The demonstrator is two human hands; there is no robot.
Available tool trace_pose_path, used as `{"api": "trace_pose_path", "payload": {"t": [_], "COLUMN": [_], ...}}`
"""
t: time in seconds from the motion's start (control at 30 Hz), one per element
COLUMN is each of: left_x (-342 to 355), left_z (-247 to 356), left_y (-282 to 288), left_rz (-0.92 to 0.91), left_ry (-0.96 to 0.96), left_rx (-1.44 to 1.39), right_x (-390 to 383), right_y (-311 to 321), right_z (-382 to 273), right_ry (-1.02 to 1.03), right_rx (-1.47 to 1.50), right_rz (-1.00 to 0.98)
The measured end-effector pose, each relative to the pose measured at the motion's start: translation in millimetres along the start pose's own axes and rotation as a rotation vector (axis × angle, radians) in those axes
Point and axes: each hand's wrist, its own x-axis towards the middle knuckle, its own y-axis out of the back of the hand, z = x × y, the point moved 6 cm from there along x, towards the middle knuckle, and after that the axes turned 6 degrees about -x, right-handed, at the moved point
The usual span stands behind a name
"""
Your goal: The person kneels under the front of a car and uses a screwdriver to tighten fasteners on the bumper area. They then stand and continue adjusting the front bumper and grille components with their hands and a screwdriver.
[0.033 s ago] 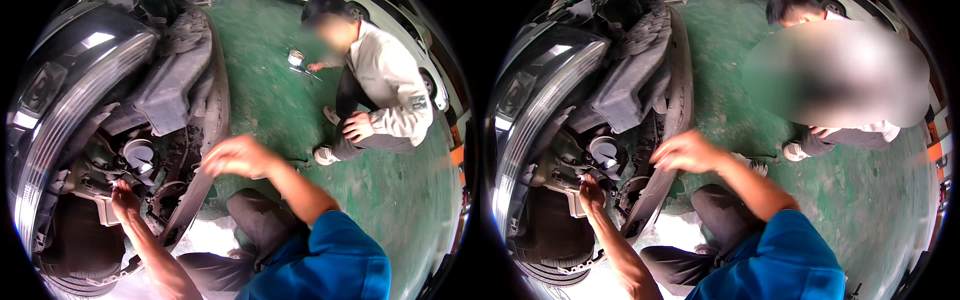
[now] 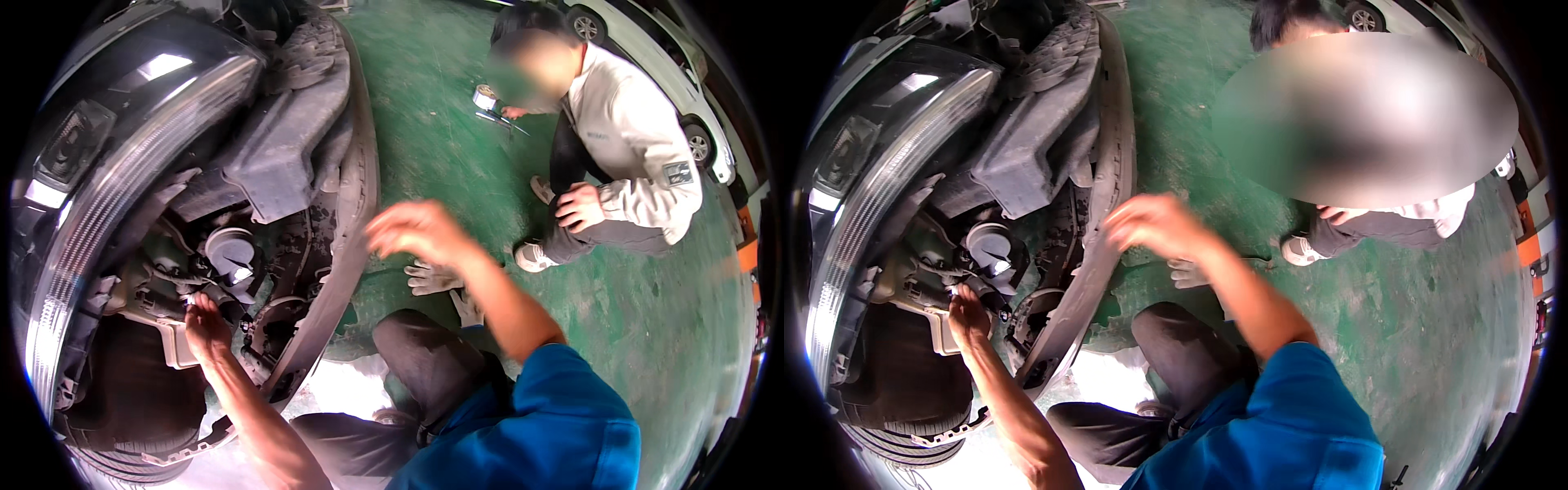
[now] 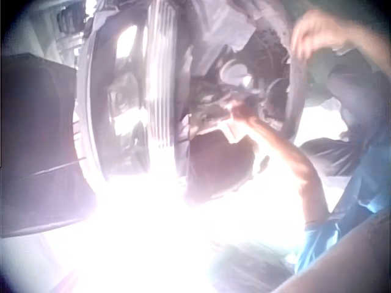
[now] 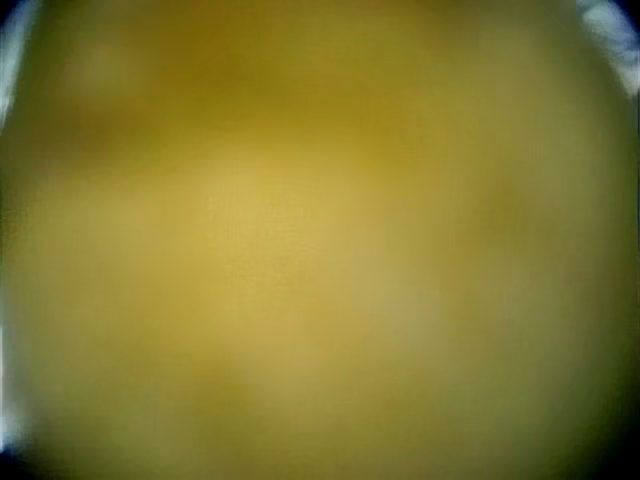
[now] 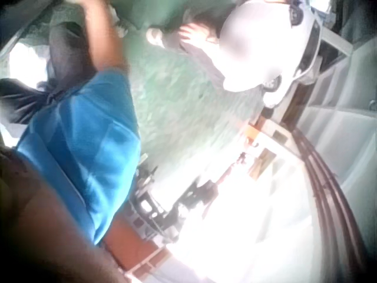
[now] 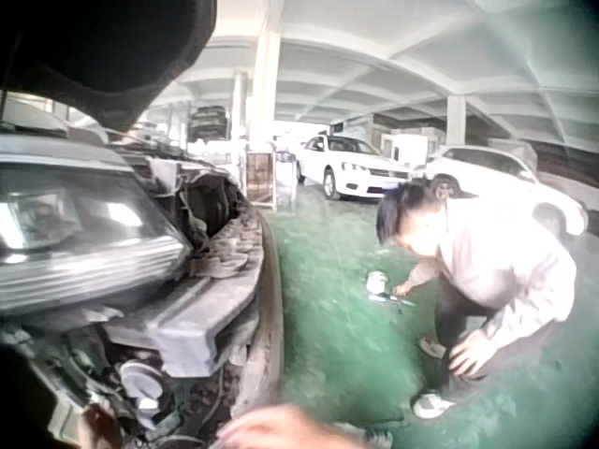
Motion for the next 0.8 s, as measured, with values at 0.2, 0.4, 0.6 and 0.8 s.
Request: {"api": "trace_pose_path", "payload": {"t": [0.2,0.4,0.6,0.8], "left_x": [10,17,21,23], "left_z": [-28,-1,10,1], "left_y": [-4,5,10,8], "left_rz": [0.1,0.074,0.094,0.106], "left_ry": [0.029,0.034,0.037,0.028], "left_rx": [-0.031,0.001,0.056,0.069], "right_x": [-187,-242,-275,-257], "right_y": [254,304,303,315], "right_z": [133,171,214,209], "right_ry": [-0.806,-0.797,-0.757,-0.592], "right_rx": [-0.197,-0.126,0.19,0.231], "right_rz": [0.983,1.232,1.363,1.415]}}
